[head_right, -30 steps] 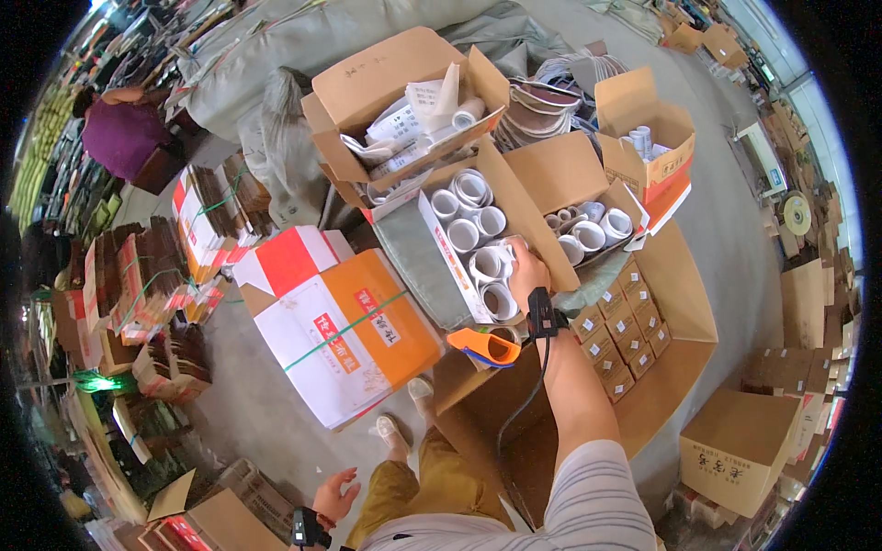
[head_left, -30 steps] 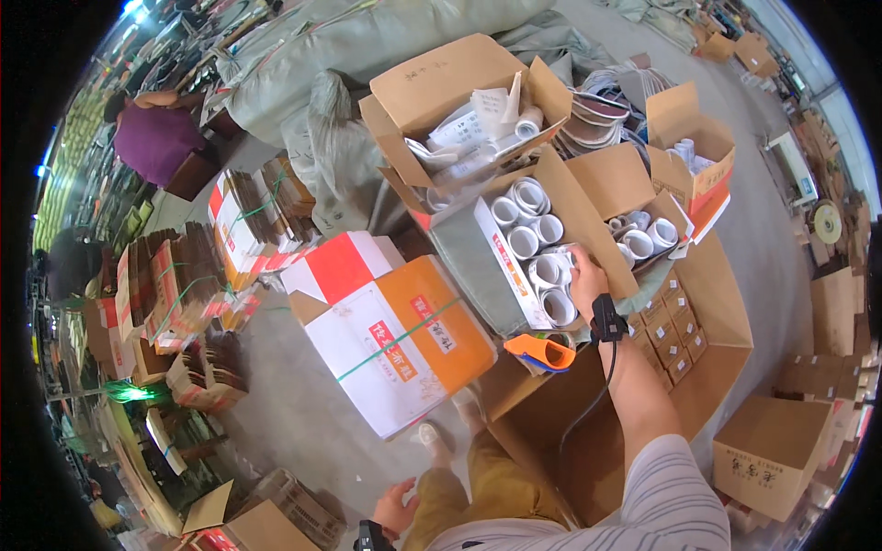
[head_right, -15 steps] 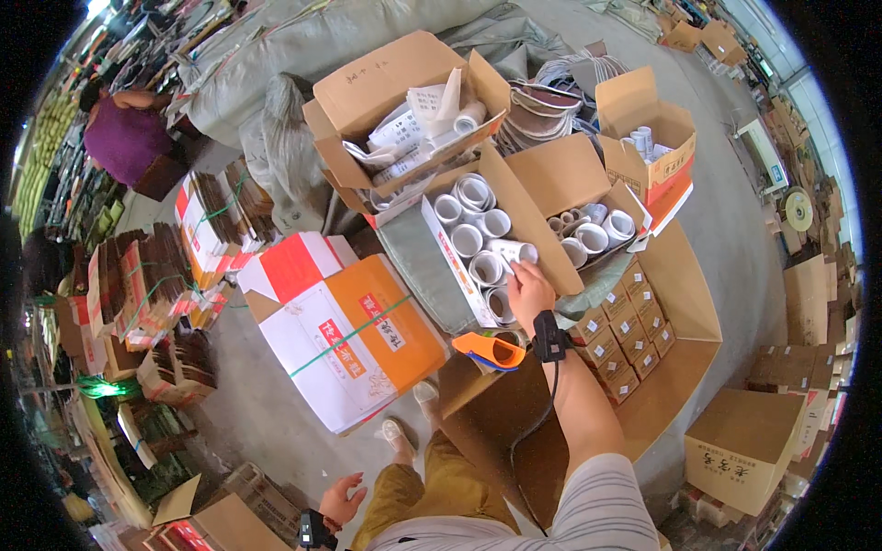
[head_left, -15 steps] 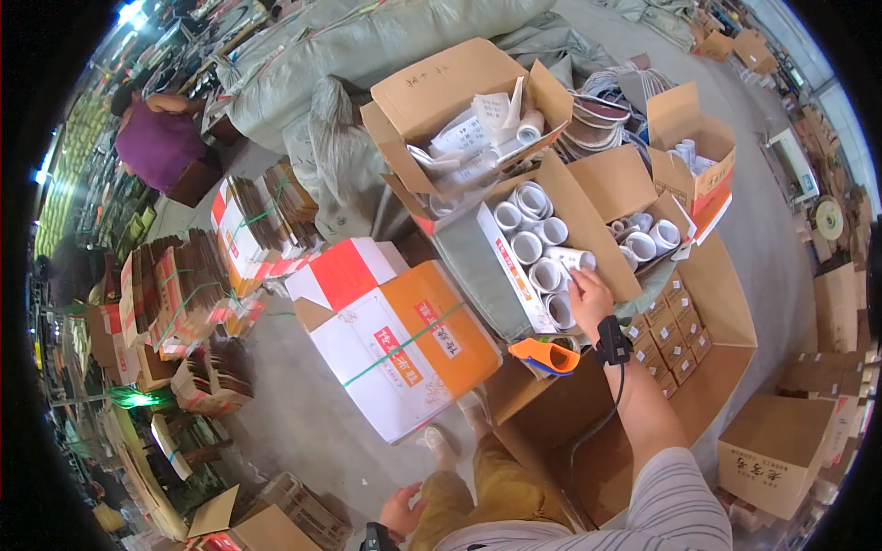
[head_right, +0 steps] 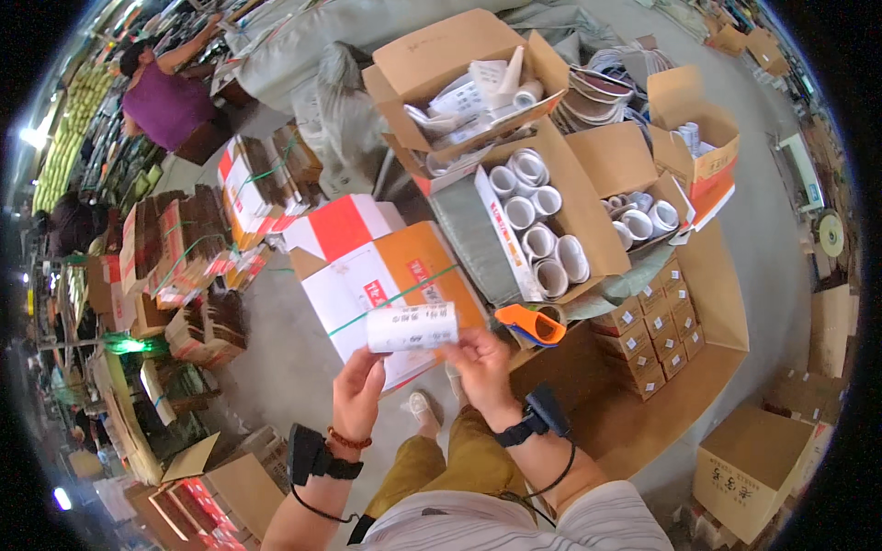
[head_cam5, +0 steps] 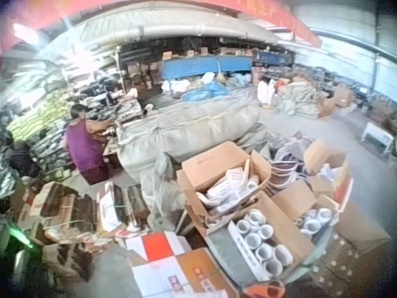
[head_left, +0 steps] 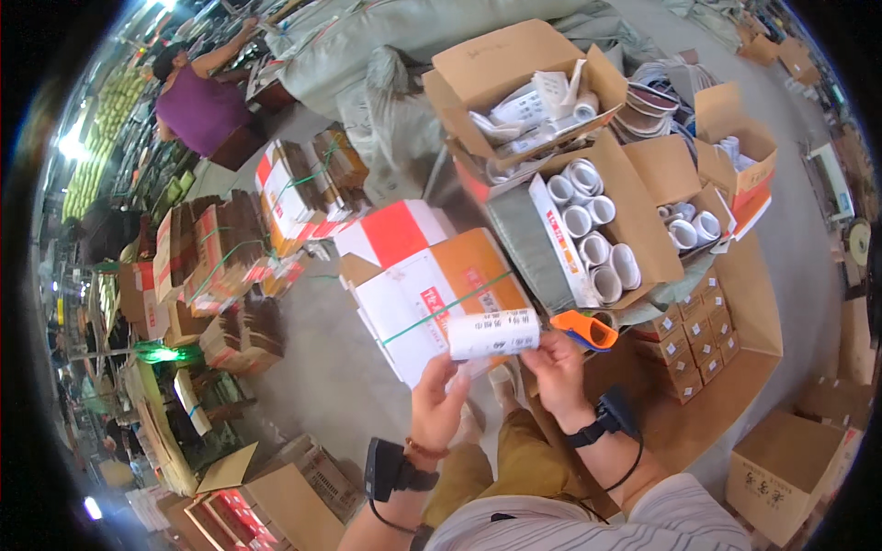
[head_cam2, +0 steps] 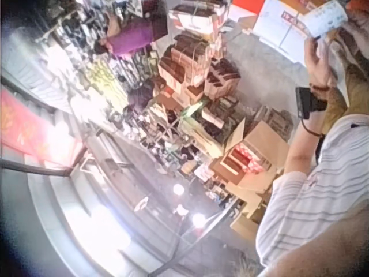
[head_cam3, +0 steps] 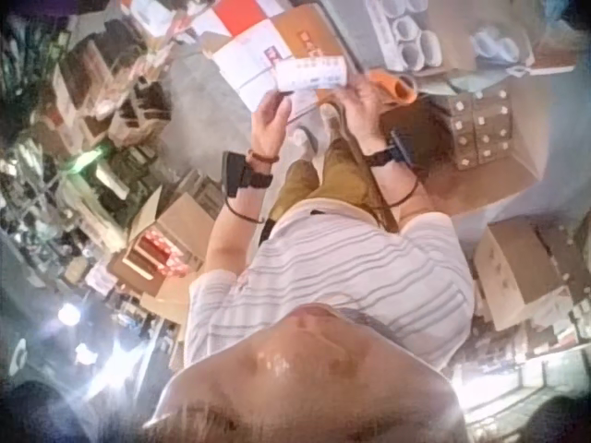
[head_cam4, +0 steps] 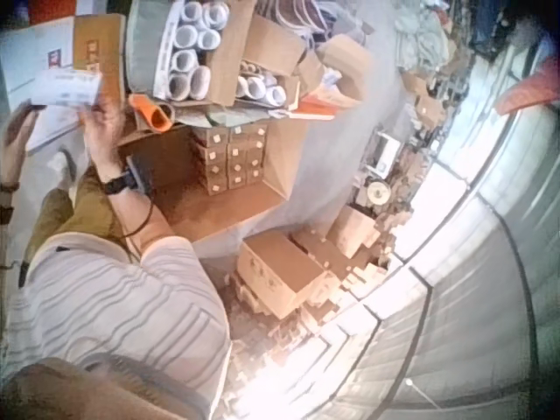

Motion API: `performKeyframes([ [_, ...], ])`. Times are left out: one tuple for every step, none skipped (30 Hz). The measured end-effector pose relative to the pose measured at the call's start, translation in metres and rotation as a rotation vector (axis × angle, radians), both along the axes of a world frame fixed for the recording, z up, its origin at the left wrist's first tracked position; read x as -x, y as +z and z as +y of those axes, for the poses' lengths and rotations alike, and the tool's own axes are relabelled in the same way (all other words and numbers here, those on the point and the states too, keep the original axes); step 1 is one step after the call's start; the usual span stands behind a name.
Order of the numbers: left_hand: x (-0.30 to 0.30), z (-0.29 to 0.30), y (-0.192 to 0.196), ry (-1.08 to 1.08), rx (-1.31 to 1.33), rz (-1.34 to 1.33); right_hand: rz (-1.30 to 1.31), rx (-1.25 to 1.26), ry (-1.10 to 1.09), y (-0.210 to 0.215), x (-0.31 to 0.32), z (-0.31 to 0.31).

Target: The recorder is packaging shoes into individual boxes and then placing the small boxes into a large shipping carton in a warehouse setting.

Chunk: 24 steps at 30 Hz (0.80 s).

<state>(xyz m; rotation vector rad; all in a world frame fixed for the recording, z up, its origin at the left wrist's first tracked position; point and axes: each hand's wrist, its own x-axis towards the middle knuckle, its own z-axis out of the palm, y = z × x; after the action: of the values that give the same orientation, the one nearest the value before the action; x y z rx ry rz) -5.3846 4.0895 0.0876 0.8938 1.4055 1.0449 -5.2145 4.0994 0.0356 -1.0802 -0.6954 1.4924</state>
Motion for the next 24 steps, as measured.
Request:
performKeyframes([
  [0.000, 0.003, 0.005, 0.142, 0.014, -0.184, 0.105, 0.022, 0.009, 0.001, 0.015, -0.006],
  [0.010, 0.002, 0.000, 0.149, 0.012, -0.174, -0.019, 0.035, 0.128, 0.000, 0.020, -0.014],
  [0.022, 0.004, -0.002, 0.110, -0.139, 0.083, -0.114, -0.040, 0.197, 0.004, 0.025, -0.020],
  [0.031, 0.004, -0.003, 0.067, -0.288, 0.338, -0.211, -0.116, 0.263, 0.007, 0.028, -0.024],
  [0.038, 0.001, 0.000, 0.071, -0.395, 0.553, -0.207, -0.117, 0.267, 0.003, 0.029, -0.027],
  [0.042, -0.003, 0.006, 0.068, -0.394, 0.551, -0.232, -0.109, 0.165, 0.000, 0.026, -0.027],
  [0.050, -0.008, 0.011, -0.020, -0.420, 0.660, -0.258, -0.101, 0.061, -0.002, 0.024, -0.028],
  [0.058, -0.012, 0.013, -0.110, -0.446, 0.766, -0.264, -0.099, 0.057, -0.003, 0.023, -0.028],
  [0.068, -0.020, 0.014, -0.212, -0.348, 0.580, -0.290, -0.131, -0.007, 0.010, 0.023, -0.020],
  [0.077, -0.028, 0.012, -0.212, -0.347, 0.576, -0.319, -0.163, -0.074, 0.022, 0.023, -0.014],
  [0.085, -0.036, 0.009, -0.371, -0.217, 0.420, -0.263, -0.269, 0.025, 0.028, 0.028, -0.009],
  [0.090, -0.043, 0.009, -0.522, -0.087, 0.263, -0.265, -0.270, 0.028, 0.037, 0.035, -0.006],
  [0.093, -0.045, 0.011, -0.560, -0.246, 0.265, -0.320, -0.412, 0.305, 0.046, 0.043, -0.005],
  [0.095, -0.049, 0.015, -0.553, -0.244, 0.265, -0.369, -0.551, 0.585, 0.053, 0.051, -0.006],
  [0.096, -0.050, 0.018, -0.557, -0.206, 0.239, -0.472, -0.599, 0.711, 0.056, 0.055, -0.007],
  [0.099, -0.052, 0.023, -0.559, -0.167, 0.214, -0.477, -0.602, 0.716, 0.061, 0.058, -0.007],
  [0.101, -0.050, 0.028, -0.553, -0.172, 0.208, -0.521, -0.614, 0.739, 0.064, 0.057, -0.007],
  [0.103, -0.048, 0.035, -0.596, -0.011, 0.217, -0.565, -0.626, 0.763, 0.066, 0.055, -0.008],
  [0.106, -0.050, 0.042, -0.631, 0.154, 0.230, -0.564, -0.561, 0.745, 0.064, 0.055, -0.011],
  [0.107, -0.054, 0.047, -0.621, 0.154, 0.228, -0.563, -0.565, 0.755, 0.067, 0.056, -0.016],
  [0.108, -0.056, 0.050, -0.601, 0.129, 0.245, -0.601, -0.495, 0.837, 0.073, 0.059, -0.020],
  [0.109, -0.060, 0.052, -0.582, 0.105, 0.261, -0.641, -0.423, 0.917, 0.079, 0.063, -0.023],
  [0.110, -0.065, 0.053, -0.559, 0.007, 0.303, -0.699, -0.458, 0.905, 0.083, 0.069, -0.027],
  [0.111, -0.067, 0.054, -0.556, 0.000, 0.301, -0.705, -0.463, 0.906, 0.085, 0.073, -0.029],
])
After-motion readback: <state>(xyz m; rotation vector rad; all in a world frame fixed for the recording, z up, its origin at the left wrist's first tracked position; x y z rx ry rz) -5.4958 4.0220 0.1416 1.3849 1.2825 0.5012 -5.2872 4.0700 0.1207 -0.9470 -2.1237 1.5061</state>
